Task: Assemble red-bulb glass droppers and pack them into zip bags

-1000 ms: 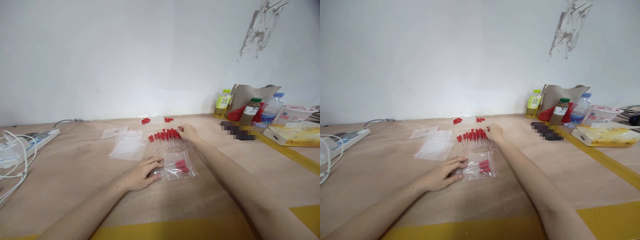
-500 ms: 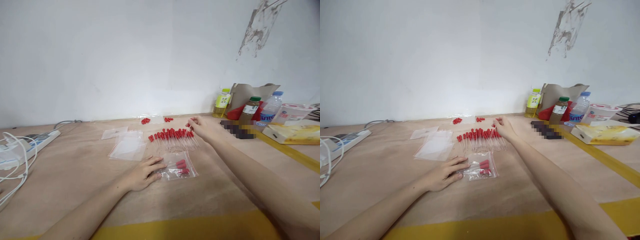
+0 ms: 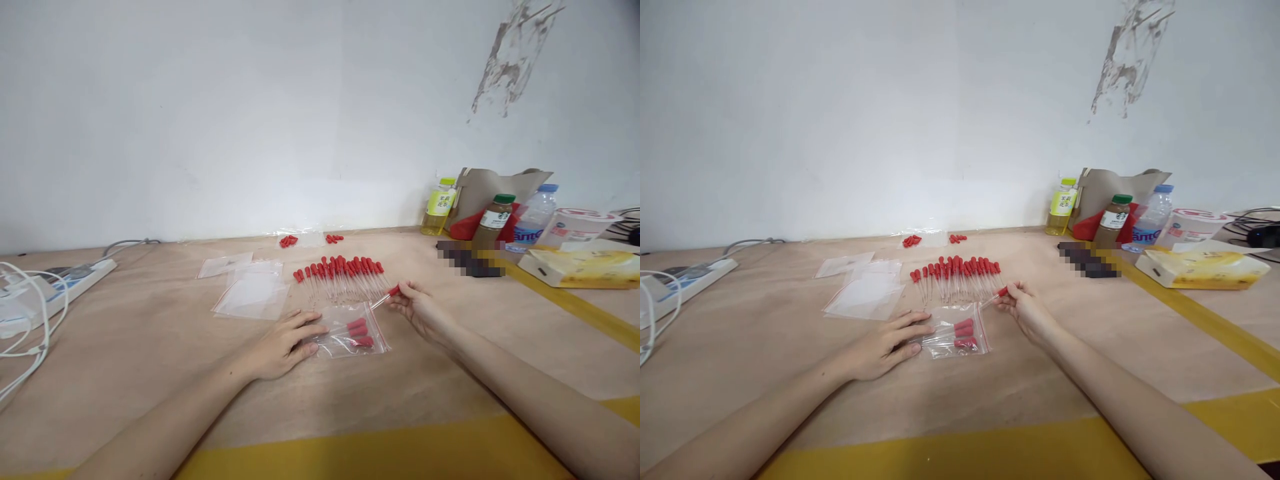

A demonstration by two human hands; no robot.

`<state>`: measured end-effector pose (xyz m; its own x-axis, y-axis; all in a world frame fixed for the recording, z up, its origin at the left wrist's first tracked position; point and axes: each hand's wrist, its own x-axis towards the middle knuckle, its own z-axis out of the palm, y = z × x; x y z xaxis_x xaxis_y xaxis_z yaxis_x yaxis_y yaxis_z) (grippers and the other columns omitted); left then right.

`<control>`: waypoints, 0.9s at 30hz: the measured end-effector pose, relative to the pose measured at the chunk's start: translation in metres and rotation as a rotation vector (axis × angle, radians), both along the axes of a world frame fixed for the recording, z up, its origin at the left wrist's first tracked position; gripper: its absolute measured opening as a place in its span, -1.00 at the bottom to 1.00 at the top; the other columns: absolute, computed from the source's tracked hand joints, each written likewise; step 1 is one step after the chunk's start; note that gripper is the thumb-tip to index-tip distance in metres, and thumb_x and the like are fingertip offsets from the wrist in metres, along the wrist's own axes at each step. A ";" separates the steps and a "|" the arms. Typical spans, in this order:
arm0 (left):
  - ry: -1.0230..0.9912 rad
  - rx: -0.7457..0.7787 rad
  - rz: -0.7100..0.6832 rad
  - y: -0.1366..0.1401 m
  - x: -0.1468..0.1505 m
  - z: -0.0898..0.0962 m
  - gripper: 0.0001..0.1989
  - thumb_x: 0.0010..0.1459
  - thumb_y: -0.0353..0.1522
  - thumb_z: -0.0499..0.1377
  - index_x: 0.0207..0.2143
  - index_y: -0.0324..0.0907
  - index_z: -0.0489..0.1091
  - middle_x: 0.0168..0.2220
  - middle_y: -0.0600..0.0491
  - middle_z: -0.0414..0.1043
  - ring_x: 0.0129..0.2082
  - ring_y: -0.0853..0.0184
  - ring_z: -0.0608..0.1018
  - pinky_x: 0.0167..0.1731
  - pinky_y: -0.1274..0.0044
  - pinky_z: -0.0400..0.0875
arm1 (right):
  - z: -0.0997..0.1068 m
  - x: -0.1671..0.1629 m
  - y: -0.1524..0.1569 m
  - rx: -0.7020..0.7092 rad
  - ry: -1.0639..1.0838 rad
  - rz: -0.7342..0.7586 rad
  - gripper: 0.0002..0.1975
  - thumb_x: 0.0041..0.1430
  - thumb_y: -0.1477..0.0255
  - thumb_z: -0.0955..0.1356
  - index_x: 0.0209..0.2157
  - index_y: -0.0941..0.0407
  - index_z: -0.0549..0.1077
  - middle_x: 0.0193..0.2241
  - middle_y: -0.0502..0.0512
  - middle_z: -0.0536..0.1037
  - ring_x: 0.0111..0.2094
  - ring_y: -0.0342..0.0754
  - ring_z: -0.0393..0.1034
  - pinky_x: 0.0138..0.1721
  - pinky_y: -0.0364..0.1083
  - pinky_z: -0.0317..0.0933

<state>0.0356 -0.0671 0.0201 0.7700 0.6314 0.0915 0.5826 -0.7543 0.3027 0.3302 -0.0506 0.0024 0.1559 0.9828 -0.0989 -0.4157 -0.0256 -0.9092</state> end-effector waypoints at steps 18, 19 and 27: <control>-0.077 0.006 0.002 -0.004 0.004 0.005 -0.59 0.22 -0.25 -0.04 0.11 -0.09 0.06 0.12 0.00 0.15 0.12 0.26 0.18 0.08 0.36 0.13 | -0.010 0.001 -0.013 0.049 -0.359 0.358 -0.82 -0.10 0.39 0.41 -0.45 0.14 0.36 -0.52 -0.01 0.46 -0.48 -0.18 0.38 -0.39 -0.17 0.28; -0.077 0.004 0.002 -0.004 0.004 0.005 -0.58 0.22 -0.25 -0.04 0.11 -0.09 0.06 0.12 0.00 0.15 0.12 0.26 0.18 0.08 0.36 0.13 | -0.011 -0.001 -0.014 0.116 -0.505 0.350 -0.80 -0.11 0.35 0.42 -0.44 0.15 0.38 -0.54 -0.03 0.45 -0.52 -0.20 0.33 -0.45 -0.18 0.24; -0.076 0.013 0.010 -0.002 0.004 0.003 -0.57 0.21 -0.22 -0.03 0.12 -0.08 0.06 0.12 0.00 0.14 0.12 0.25 0.18 0.08 0.35 0.13 | -0.007 -0.008 -0.012 0.295 -1.039 0.189 -0.72 -0.03 0.23 0.31 -0.44 0.18 0.46 -0.60 0.01 0.39 -0.60 -0.19 0.14 -0.57 -0.18 0.06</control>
